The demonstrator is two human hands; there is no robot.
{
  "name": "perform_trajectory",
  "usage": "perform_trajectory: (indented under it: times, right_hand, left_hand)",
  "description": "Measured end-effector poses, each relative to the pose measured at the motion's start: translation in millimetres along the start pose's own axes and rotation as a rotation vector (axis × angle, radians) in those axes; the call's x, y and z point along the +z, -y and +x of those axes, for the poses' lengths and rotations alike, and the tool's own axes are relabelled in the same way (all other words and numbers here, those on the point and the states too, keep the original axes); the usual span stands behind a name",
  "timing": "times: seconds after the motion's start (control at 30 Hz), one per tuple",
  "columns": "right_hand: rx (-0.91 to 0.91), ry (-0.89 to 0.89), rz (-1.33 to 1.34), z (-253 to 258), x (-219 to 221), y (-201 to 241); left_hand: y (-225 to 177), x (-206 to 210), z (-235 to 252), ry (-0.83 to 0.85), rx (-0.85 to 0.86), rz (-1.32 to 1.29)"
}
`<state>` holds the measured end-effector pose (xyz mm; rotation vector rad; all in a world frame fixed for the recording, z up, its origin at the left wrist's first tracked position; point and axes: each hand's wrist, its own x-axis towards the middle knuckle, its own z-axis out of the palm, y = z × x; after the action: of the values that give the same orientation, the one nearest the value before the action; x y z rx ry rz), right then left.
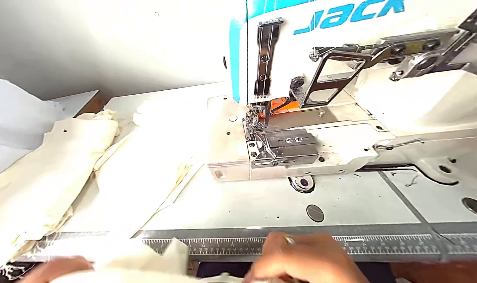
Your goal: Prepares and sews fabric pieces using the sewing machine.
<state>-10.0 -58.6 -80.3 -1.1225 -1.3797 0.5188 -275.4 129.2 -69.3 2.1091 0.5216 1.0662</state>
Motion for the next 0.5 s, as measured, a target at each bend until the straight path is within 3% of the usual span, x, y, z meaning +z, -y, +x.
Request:
perform_trajectory:
  times: [0.1, 0.17, 0.23, 0.33, 0.4, 0.5]
  right_hand:
    - [0.044, -0.058, 0.085, 4.0, 7.1, -21.0]
    - [0.088, -0.160, 0.109, 10.3, 10.7, -37.7]
    - [0.176, -0.275, 0.116, 16.0, 12.6, -55.1]
    - [0.277, -0.341, 0.164, 18.4, 12.6, -70.0]
    - [0.188, -0.293, 0.229, 12.1, 14.9, -72.1]
    - [-0.012, -0.204, 0.326, -0.5, 16.8, -72.5]
  left_hand:
    - [-14.4, 6.5, 73.1, -0.101, 0.248, 0.711]
    - [-2.2, 27.2, 118.6, -0.066, 0.303, 0.893]
    - [-5.5, 54.5, 125.7, 0.069, 0.278, 0.819]
    - [-7.8, 107.1, 65.5, 0.116, 0.295, 0.488]
    - [-2.7, 139.0, 28.4, 0.180, 0.186, 0.230]
    - [13.9, 163.8, -2.6, 0.039, 0.068, -0.126]
